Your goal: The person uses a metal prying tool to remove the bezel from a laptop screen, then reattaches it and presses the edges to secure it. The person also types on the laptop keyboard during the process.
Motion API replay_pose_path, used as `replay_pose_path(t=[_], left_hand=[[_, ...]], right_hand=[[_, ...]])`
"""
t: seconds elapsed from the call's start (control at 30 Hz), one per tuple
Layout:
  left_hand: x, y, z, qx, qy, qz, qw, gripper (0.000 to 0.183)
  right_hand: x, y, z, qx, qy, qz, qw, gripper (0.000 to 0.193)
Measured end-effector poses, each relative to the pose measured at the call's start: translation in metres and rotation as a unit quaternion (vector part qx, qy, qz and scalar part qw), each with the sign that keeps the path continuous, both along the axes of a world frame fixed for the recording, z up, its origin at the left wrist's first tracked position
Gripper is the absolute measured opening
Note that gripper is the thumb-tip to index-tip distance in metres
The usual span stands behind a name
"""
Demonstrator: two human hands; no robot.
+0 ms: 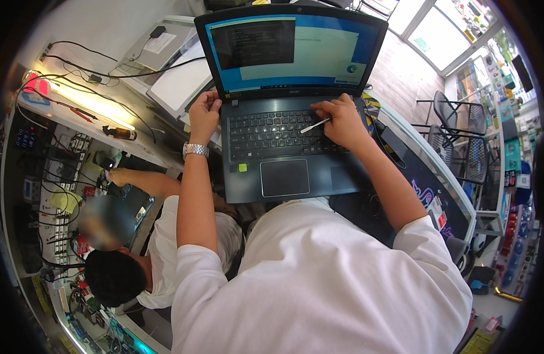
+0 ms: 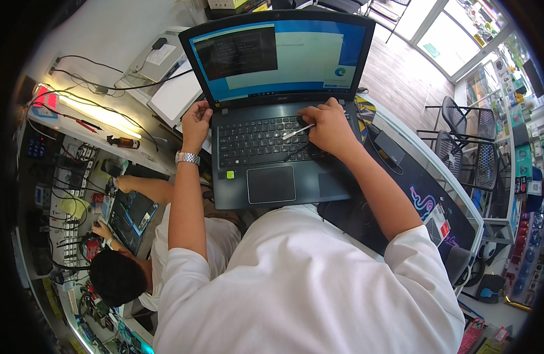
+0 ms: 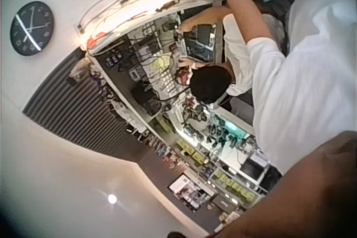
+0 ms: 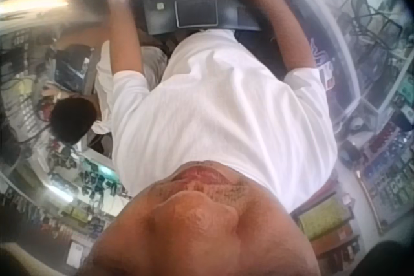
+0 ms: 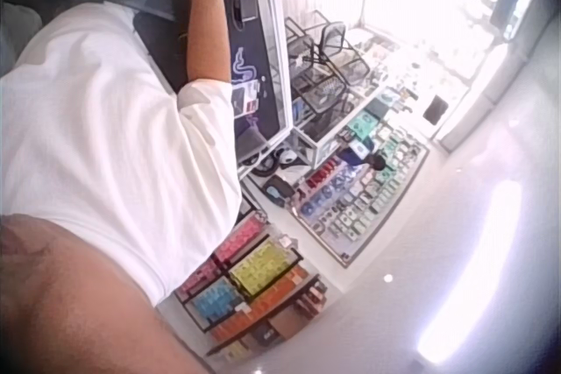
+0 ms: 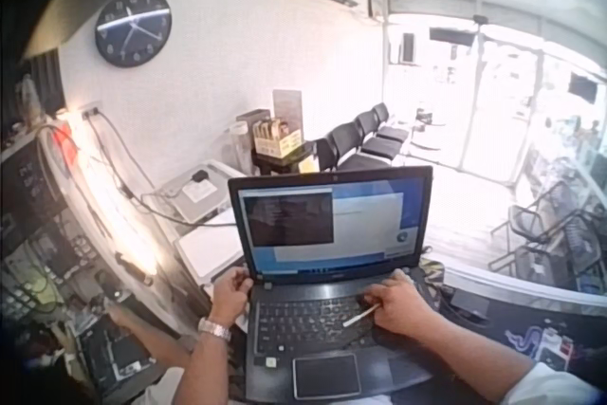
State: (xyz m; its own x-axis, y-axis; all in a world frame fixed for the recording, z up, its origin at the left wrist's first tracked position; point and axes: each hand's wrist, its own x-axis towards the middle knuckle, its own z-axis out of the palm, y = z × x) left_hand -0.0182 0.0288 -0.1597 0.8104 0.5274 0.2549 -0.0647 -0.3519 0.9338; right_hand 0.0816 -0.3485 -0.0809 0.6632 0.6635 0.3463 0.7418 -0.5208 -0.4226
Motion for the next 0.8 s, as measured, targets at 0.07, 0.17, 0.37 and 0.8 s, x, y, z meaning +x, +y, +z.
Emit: replay_pose_path(t=[0.07,0.17,0.37,0.8], left_hand=[[0.000,0.000,0.001,0.005,-0.001,0.001,1.000,0.016],[0.000,-0.001,0.001,0.012,-0.004,0.001,1.000,0.016],[0.001,0.000,-0.002,0.014,0.002,0.010,1.000,0.016],[0.002,0.009,-0.009,0.019,0.025,0.006,0.999,0.020]], right_hand=[[0.002,-0.006,0.003,0.017,-0.014,0.000,1.000,0.024],[0.003,-0.009,0.004,0.016,-0.006,0.007,1.000,0.023],[-0.005,0.000,0.006,-0.025,-0.002,0.022,0.999,0.028],[-0.001,-0.069,0.034,0.039,0.065,-0.114,0.991,0.019]])
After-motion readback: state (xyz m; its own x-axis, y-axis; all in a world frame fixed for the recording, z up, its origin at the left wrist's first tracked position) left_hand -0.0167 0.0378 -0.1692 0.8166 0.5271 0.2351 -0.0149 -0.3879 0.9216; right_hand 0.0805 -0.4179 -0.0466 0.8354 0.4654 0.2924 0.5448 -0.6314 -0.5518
